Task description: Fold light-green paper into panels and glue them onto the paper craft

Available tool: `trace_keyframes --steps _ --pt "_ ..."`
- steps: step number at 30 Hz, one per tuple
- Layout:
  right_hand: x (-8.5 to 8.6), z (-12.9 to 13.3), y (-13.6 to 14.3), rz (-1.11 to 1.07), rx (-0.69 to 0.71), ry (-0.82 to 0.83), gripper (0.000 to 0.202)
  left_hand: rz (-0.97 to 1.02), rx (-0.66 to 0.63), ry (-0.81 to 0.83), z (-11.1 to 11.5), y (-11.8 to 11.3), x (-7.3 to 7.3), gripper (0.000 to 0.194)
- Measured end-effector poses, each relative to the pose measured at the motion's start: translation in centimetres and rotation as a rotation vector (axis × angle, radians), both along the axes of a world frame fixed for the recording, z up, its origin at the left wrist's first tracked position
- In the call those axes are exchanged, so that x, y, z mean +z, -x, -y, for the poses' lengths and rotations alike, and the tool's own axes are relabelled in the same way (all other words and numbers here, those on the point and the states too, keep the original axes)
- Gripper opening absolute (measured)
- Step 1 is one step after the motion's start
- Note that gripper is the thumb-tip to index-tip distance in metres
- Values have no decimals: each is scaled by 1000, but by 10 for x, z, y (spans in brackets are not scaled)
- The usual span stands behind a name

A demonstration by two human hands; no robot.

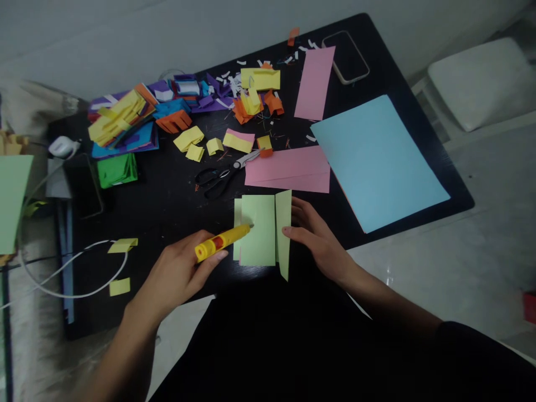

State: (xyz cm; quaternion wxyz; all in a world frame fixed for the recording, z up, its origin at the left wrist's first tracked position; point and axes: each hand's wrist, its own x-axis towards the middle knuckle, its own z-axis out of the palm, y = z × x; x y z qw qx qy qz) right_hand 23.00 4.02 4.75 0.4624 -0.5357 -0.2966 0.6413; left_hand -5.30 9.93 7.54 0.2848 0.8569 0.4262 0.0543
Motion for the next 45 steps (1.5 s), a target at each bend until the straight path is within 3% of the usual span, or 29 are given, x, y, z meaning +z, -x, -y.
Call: trace_keyframes --steps 10,18,37,45 --pt "-2 1 -1 11 1 -4 58 27 -86 97 16 16 5 22" --pt "0 1 0 15 -3 -12 55 58 -167 90 12 0 5 19" --pt "3 1 -1 -7 9 7 56 -27 -53 -50 -23 -26 -8 34" --pt "3 2 -2 6 10 14 57 122 -31 -89 -22 -17 -2 26"
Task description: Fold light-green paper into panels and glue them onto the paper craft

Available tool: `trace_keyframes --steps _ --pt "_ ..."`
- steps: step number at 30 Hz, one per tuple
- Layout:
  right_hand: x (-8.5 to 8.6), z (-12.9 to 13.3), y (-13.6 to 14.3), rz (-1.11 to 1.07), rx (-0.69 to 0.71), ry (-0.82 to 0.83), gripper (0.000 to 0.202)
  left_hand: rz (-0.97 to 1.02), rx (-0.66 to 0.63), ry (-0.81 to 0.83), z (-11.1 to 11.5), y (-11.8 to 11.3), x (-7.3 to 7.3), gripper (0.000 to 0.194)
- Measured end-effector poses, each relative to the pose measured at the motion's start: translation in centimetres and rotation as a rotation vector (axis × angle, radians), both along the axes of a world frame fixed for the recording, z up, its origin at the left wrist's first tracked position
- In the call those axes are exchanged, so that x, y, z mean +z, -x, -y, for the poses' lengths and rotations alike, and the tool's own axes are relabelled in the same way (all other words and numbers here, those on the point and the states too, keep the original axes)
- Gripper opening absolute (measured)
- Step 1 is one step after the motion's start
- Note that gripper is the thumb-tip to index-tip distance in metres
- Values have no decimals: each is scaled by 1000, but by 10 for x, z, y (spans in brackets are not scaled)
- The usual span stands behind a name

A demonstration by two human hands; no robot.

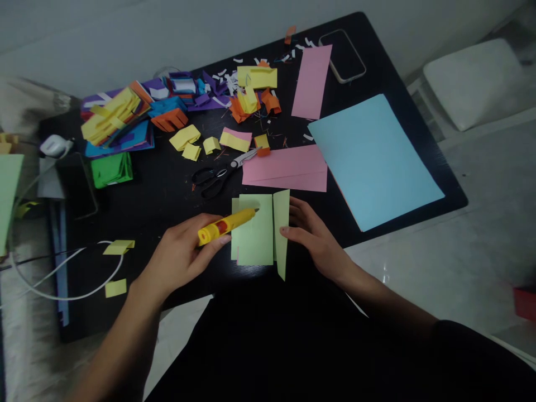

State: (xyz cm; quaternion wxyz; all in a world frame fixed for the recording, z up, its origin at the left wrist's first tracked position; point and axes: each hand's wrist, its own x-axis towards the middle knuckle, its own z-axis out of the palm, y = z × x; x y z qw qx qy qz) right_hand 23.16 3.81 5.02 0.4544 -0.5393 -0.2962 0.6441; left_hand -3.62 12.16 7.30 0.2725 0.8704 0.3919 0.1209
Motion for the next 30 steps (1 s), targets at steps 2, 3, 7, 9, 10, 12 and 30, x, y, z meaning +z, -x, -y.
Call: trace_keyframes --steps 2,3,7,9,10,12,30 --pt "0 -1 0 11 1 -7 56 37 -17 48 4 8 2 26" --pt "0 -1 0 17 3 -10 56 37 -31 77 6 13 2 28" --pt "2 0 2 72 -7 -47 56 32 -2 99 12 33 5 22" --pt "3 2 5 129 -14 -64 58 31 103 35 14 43 5 18" --pt "3 3 7 159 -15 -70 59 12 167 5 14 48 4 18" --pt "1 5 10 209 -15 -85 58 -74 281 -38 14 56 0 19" --pt "-25 14 21 616 54 -249 32 171 424 23 44 -7 -31 21"
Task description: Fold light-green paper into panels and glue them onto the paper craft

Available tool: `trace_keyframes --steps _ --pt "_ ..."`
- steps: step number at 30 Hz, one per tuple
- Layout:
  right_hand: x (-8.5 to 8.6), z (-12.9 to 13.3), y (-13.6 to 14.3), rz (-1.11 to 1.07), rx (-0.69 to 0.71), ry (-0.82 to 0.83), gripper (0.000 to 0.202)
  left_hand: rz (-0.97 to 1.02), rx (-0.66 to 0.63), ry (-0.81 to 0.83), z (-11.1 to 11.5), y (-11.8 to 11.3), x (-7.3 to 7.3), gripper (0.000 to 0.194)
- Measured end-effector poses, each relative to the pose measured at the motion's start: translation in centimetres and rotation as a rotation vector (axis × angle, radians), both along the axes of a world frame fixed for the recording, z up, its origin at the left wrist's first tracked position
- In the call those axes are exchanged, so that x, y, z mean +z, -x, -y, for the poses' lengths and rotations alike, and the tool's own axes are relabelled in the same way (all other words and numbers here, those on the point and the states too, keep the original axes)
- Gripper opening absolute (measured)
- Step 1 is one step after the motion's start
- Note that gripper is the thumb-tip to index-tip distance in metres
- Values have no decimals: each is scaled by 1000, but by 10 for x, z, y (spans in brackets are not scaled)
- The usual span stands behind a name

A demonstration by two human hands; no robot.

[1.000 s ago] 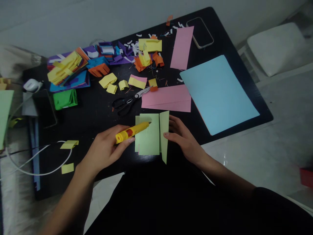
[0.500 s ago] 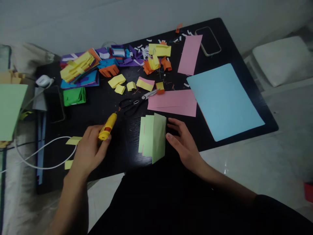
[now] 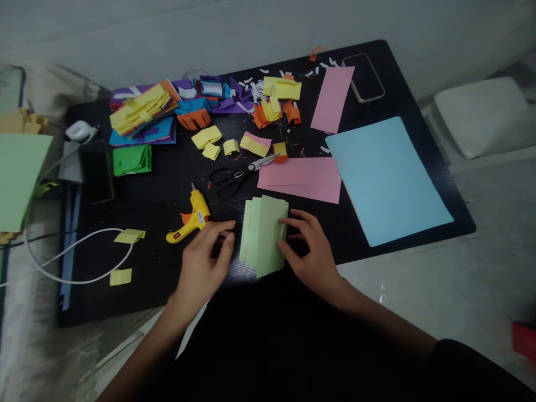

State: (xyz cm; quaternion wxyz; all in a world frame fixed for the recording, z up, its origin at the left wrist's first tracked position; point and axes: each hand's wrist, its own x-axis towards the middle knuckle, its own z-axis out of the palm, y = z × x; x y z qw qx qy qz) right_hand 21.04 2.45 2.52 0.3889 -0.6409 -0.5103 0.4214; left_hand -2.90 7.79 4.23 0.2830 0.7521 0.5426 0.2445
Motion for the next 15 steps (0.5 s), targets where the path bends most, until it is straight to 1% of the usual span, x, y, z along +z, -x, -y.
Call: trace_keyframes --steps 2,5,7,10,15 --pt "-1 0 -1 -14 -13 -1 32 46 24 104 4 -17 -6 23" --pt "-2 1 -2 -64 -36 1 32 120 63 225 4 -32 -15 26" --pt "-3 2 -3 -106 -43 13 33 176 86 287 3 -37 -19 26" --pt "-5 3 -3 -141 -58 19 36 241 124 327 4 -40 -23 25" --pt "-9 2 -3 -90 -55 14 34 323 171 383 2 -44 -29 27"
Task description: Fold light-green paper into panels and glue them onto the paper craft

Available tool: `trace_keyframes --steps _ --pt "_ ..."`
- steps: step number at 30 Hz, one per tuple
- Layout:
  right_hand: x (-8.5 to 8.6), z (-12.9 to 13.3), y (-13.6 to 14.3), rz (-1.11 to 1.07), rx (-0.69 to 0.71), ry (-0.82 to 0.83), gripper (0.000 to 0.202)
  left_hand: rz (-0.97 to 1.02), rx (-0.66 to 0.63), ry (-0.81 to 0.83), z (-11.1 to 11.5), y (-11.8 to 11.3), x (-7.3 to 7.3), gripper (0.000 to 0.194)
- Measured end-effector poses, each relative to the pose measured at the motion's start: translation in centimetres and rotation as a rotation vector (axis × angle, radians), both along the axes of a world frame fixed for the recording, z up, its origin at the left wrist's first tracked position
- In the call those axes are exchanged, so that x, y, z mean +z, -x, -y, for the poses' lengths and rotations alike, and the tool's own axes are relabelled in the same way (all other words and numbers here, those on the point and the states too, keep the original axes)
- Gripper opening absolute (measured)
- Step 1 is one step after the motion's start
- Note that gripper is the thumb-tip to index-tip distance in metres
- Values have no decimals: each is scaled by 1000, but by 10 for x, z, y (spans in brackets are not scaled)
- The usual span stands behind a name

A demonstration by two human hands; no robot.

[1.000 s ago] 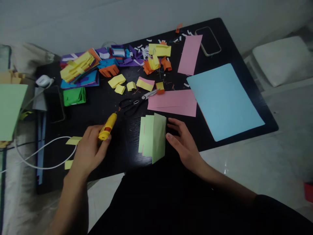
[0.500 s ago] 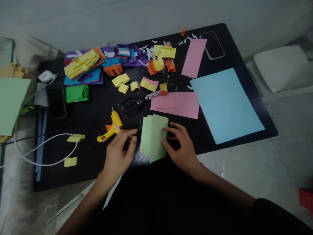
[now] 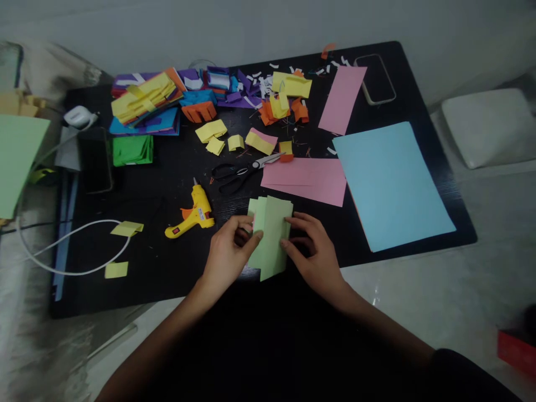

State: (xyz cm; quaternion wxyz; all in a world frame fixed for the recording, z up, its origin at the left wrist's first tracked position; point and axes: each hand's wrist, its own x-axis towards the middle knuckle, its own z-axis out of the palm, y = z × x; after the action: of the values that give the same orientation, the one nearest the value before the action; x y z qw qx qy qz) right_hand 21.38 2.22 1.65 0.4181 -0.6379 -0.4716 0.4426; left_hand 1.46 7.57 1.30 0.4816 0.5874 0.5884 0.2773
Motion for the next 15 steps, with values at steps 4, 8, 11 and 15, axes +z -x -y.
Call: trace_keyframes --steps 4,8,11,15 --pt "-2 -1 0 68 18 -10 32 34 4 20 -3 -1 -3 23" --pt "-4 -2 1 172 40 -39 30 52 -4 -6 -6 0 -6 23" --pt "-7 -3 2 251 58 -76 30 67 -32 0 -7 2 -7 23" --pt "-12 -2 4 339 62 -128 30 52 -59 35 -8 8 -2 13"
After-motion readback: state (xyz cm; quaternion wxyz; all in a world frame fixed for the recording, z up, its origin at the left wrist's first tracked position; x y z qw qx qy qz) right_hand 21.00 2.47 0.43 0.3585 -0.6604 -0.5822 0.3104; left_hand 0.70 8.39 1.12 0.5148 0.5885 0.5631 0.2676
